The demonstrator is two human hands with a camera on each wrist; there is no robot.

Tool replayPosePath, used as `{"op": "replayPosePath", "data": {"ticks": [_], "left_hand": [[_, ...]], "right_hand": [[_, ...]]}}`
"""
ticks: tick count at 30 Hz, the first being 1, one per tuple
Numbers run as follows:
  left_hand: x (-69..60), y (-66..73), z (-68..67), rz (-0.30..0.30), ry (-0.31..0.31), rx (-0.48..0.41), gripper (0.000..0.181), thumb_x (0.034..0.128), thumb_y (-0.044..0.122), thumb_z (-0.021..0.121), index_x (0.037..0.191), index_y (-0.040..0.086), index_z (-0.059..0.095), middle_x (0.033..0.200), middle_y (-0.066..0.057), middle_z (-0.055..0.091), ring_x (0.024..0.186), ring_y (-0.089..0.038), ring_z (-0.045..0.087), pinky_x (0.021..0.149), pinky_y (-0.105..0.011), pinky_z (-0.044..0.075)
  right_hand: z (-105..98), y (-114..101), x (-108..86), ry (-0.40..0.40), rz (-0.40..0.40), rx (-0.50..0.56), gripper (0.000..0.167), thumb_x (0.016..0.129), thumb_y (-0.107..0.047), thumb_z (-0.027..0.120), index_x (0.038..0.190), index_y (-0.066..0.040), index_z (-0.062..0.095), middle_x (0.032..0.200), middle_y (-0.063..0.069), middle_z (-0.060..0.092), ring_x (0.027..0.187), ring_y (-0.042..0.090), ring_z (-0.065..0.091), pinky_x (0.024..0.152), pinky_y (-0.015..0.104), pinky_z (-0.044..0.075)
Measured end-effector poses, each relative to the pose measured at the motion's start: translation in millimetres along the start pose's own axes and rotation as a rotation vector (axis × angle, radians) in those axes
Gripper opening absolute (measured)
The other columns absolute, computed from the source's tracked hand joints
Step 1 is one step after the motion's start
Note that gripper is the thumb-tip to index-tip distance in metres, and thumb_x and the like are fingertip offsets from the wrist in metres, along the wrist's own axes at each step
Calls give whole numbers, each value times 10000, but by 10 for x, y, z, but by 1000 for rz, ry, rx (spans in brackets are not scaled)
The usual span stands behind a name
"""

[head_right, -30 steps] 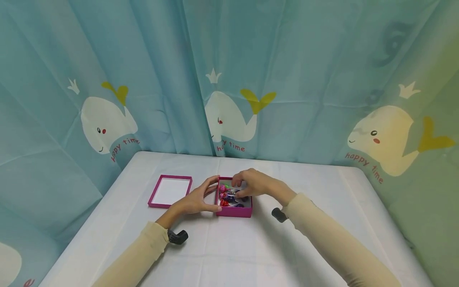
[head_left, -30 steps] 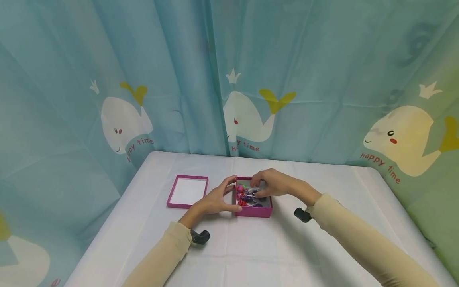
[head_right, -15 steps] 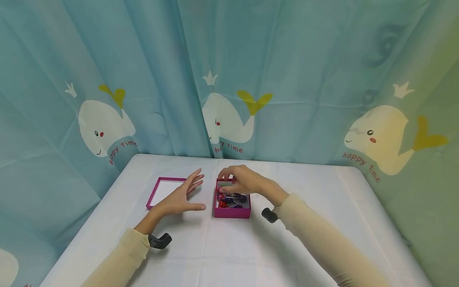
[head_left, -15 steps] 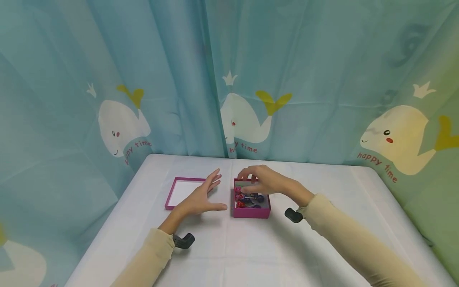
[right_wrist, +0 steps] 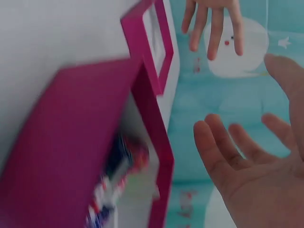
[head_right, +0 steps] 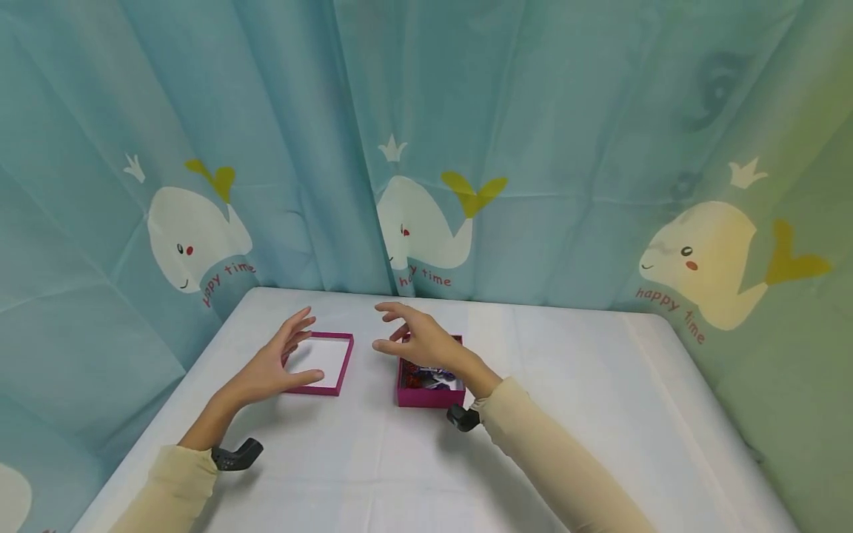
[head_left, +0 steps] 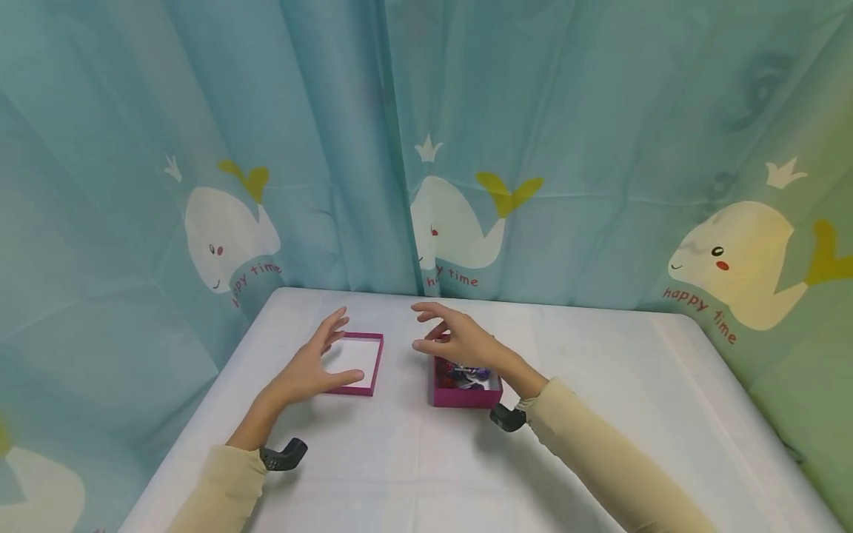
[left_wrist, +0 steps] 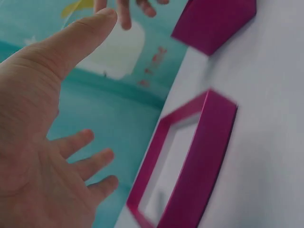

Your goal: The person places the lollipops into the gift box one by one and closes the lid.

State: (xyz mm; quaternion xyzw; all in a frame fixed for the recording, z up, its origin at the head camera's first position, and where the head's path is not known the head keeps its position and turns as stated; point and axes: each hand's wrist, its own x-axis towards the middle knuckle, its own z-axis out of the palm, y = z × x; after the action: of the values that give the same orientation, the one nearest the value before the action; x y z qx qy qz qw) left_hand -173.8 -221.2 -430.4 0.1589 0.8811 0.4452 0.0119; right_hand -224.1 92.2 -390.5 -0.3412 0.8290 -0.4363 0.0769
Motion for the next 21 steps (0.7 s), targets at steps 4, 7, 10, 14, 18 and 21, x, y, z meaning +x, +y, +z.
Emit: {"op": "replayPosePath", "data": {"ticks": [4, 7, 10, 14, 18, 21], "left_hand": [[-90, -106, -139, -34, 32, 31, 1118, 835, 325, 855, 1653, 215, 101, 1668, -203, 231, 1476, -498, 302, 1130, -664, 319], [-139, -172, -219, -59, 33, 29, 1131, 843, 292, 851, 1654, 192, 68, 1671, -237, 185, 1471, -527, 284, 1120, -670, 323], [-158, -237, -267, -77, 18, -15, 1147, 848, 253, 851, 1653, 185, 37, 1665, -267, 161, 1471, -542, 266, 1130, -664, 308], [-153, -326, -285, -112, 1, -63, 1179, 842, 226, 861, 1651, 187, 5, 1657, -293, 147, 1466, -556, 259, 1126, -651, 322], [-151, -431, -284, -161, -20, -83, 1206, 828, 232, 877, 1647, 211, -7, 1655, -301, 149, 1451, -555, 297, 1099, -630, 369], [-150, -503, -281, -172, -46, -97, 1217, 818, 236, 888, 1642, 198, -5, 1648, -310, 164, 1431, -548, 345, 1091, -621, 391]], "right_hand": [[195, -47, 51, 26, 65, 114, 716, 954, -267, 759, 1566, -187, 396, 1463, 140, 539, 1102, 212, 705, 922, 401, 587], [336, -88, 87, 48, 135, 188, 750, 951, -290, 762, 1582, -233, 361, 1502, 120, 504, 1163, 231, 679, 920, 419, 590], [471, -120, 120, 70, 197, 272, 766, 953, -294, 758, 1592, -256, 338, 1530, 127, 479, 1218, 279, 645, 952, 472, 573], [668, -124, 156, 93, 286, 385, 784, 948, -314, 762, 1597, -272, 325, 1560, 152, 444, 1271, 314, 604, 1034, 524, 514], [874, -104, 178, 108, 355, 453, 805, 943, -317, 766, 1604, -232, 315, 1575, 203, 410, 1330, 371, 555, 1083, 545, 469], [1006, -86, 187, 132, 410, 470, 810, 939, -290, 771, 1603, -188, 319, 1563, 213, 424, 1338, 394, 544, 1077, 539, 476]]}}
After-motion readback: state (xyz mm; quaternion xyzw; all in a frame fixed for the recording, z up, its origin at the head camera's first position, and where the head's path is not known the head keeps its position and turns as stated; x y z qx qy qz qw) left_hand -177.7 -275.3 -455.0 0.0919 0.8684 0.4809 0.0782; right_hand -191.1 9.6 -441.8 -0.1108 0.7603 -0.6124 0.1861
